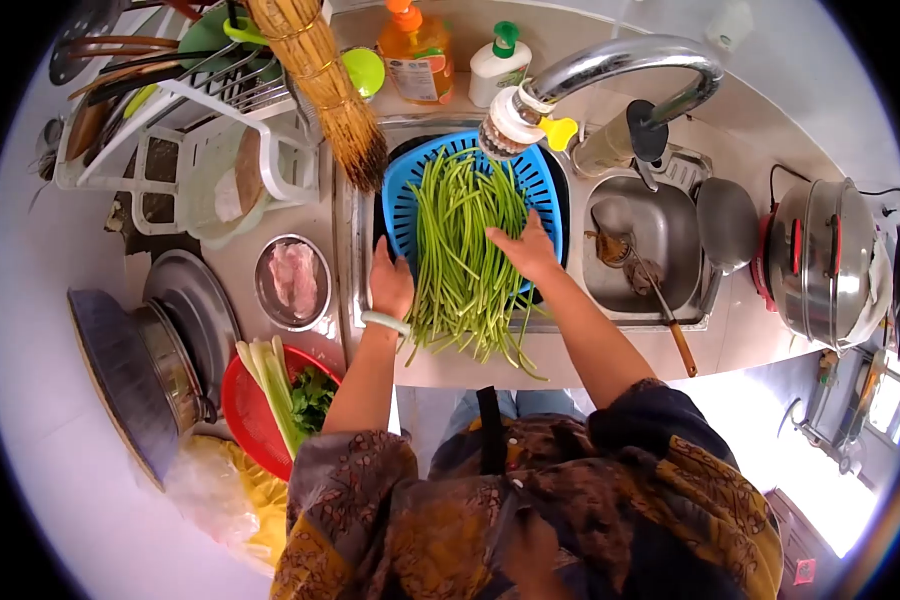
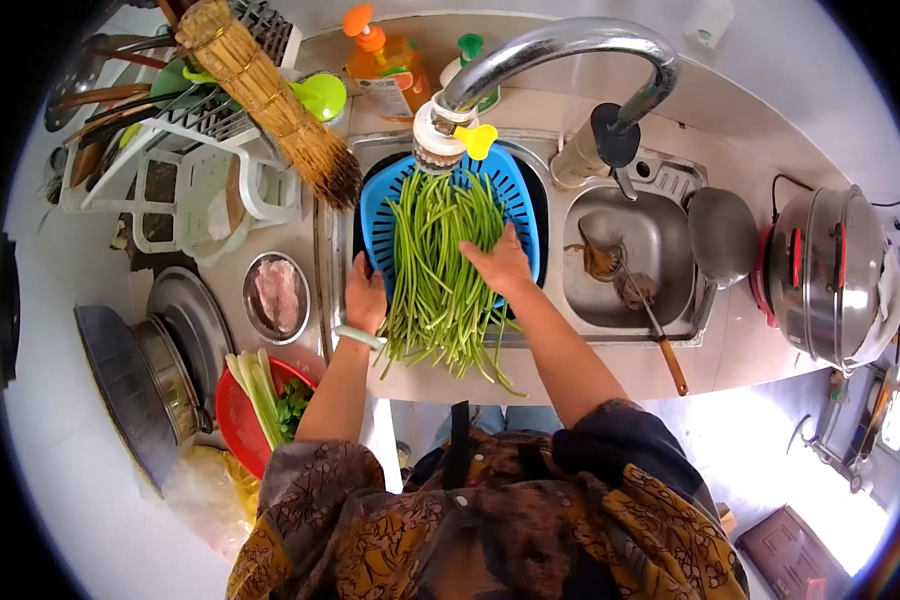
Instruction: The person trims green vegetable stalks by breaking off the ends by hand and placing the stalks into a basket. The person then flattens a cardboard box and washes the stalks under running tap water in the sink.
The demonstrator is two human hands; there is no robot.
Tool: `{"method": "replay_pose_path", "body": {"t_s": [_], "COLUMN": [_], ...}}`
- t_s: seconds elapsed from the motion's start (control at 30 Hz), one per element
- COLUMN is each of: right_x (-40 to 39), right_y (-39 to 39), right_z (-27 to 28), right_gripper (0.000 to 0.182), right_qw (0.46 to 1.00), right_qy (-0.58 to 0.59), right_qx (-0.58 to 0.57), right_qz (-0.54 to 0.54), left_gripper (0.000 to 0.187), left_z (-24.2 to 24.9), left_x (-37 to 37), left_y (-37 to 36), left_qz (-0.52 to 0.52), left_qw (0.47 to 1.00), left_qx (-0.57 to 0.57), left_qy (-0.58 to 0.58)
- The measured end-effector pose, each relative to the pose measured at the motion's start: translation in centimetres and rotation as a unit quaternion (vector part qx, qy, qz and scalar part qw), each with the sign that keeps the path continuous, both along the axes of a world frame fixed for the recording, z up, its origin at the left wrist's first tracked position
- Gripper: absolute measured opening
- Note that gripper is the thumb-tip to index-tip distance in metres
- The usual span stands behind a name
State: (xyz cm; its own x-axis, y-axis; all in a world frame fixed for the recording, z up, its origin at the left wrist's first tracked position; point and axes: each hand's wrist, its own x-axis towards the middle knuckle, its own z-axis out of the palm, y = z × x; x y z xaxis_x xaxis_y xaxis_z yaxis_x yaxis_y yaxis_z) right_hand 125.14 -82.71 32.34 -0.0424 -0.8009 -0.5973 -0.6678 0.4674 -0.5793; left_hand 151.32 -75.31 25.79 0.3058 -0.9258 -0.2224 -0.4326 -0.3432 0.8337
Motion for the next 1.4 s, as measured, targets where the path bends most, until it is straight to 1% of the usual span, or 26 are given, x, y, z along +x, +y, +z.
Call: {"method": "replay_pose_path", "body": {"t_s": [0.03,0.07,0.13,0.17,0.27,0.37,0.4,0.47,0.53,0.57,0.67,0.7,0.8,0.9,0.97,1.03,1.1,1.13,1.17,1.2,1.23,1.27,1.3,1.33,1.37,1.4], "right_x": [0.4,0.9,2.0,2.2,2.1,0.7,0.8,-0.1,-0.9,-1.4,-1.5,-1.3,-1.2,-1.4,-0.9,-0.6,-0.2,0.4,0.6,0.7,1.0,0.7,0.5,0.4,0.4,0.6], "right_y": [-0.5,-0.9,-1.4,-1.2,-1.7,-1.4,-1.2,-0.8,-0.6,-0.4,-0.2,-0.2,-0.1,-0.3,-0.1,0.1,0.6,0.6,0.8,1.0,1.0,1.1,1.3,1.4,1.6,1.6], "right_z": [-0.7,-1.2,-1.5,-3.5,-2.7,-5.4,-2.3,-2.0,-2.0,-2.6,-2.0,-1.5,-2.1,-2.5,0.2,0.6,1.1,2.8,2.9,3.1,3.4,4.1,3.2,2.4,1.8,2.2], "right_gripper": [0.122,0.123,0.125,0.125,0.113,0.094,0.08,0.079,0.08,0.08,0.081,0.081,0.08,0.078,0.074,0.082,0.093,0.094,0.095,0.096,0.097,0.096,0.093,0.091,0.089,0.088], "right_qw": [0.999,0.999,0.997,0.999,0.998,0.988,0.987,0.98,0.978,0.976,0.971,0.969,0.967,0.959,0.943,0.952,0.964,0.975,0.975,0.976,0.98,0.972,0.962,0.951,0.942,0.946], "right_qy": [-0.017,-0.027,-0.048,-0.011,-0.002,-0.13,-0.124,-0.134,-0.145,-0.153,-0.183,-0.191,-0.196,-0.224,-0.276,-0.257,-0.216,-0.178,-0.179,-0.179,-0.163,-0.206,-0.239,-0.273,-0.293,-0.274], "right_qx": [0.025,0.027,0.033,-0.011,0.027,-0.049,-0.057,-0.092,-0.082,-0.093,-0.093,-0.091,-0.094,-0.09,-0.067,-0.09,-0.127,-0.11,-0.115,-0.12,-0.107,-0.106,-0.126,-0.144,-0.166,-0.172], "right_qz": [-0.02,-0.033,-0.056,-0.051,-0.058,-0.071,-0.086,-0.113,-0.126,-0.125,-0.126,-0.127,-0.132,-0.15,-0.174,-0.142,-0.091,-0.075,-0.058,-0.041,-0.042,-0.034,-0.025,-0.015,-0.009,0.011], "left_gripper": [0.049,0.048,0.046,0.046,0.046,0.046,0.045,0.039,0.035,0.032,0.029,0.032,0.049,0.063,0.065,0.07,0.072,0.072,0.075,0.071,0.069,0.067,0.064,0.063,0.063,0.063], "left_z": [2.6,5.3,7.2,7.4,7.2,6.4,6.5,7.7,8.5,9.0,9.7,9.6,7.9,7.2,6.1,6.7,7.6,8.3,9.3,9.3,9.4,9.7,8.7,9.3,9.2,9.0], "left_x": [-1.0,-2.0,-3.1,-3.4,-3.5,-2.5,-2.2,-2.4,-2.9,-3.5,-6.5,-7.5,-10.0,-11.0,-11.9,-12.5,-13.1,-13.4,-13.4,-13.4,-13.4,-13.2,-13.1,-13.0,-12.9,-12.7], "left_y": [-0.2,-0.5,-0.8,-0.8,-1.0,-1.0,-1.1,-1.3,-1.8,-2.1,-3.1,-3.3,-6.0,-7.7,-7.9,-8.0,-7.8,-7.7,-7.8,-7.8,-7.8,-7.8,-7.8,-7.8,-7.8,-7.7], "left_qz": [-0.003,-0.005,-0.049,-0.071,-0.07,-0.082,-0.088,-0.069,-0.068,-0.068,-0.074,-0.043,-0.081,-0.044,-0.003,0.018,0.0,-0.011,-0.054,-0.057,-0.063,-0.07,-0.083,-0.08,-0.073,-0.066], "left_qw": [1.0,0.999,0.995,0.992,0.989,0.99,0.99,0.992,0.988,0.984,0.983,0.995,0.969,0.927,0.904,0.868,0.874,0.876,0.855,0.859,0.844,0.829,0.827,0.81,0.805,0.8], "left_qx": [-0.012,-0.022,-0.016,-0.014,0.014,0.011,0.012,-0.013,-0.061,-0.112,-0.165,-0.017,0.198,0.286,0.282,0.277,0.232,0.21,0.205,0.204,0.204,0.205,0.19,0.207,0.206,0.204], "left_qy": [-0.023,-0.047,-0.083,-0.1,-0.13,-0.116,-0.108,-0.105,-0.125,-0.123,-0.018,0.087,0.121,0.239,0.321,0.412,0.427,0.435,0.472,0.466,0.491,0.516,0.523,0.543,0.552,0.56]}}
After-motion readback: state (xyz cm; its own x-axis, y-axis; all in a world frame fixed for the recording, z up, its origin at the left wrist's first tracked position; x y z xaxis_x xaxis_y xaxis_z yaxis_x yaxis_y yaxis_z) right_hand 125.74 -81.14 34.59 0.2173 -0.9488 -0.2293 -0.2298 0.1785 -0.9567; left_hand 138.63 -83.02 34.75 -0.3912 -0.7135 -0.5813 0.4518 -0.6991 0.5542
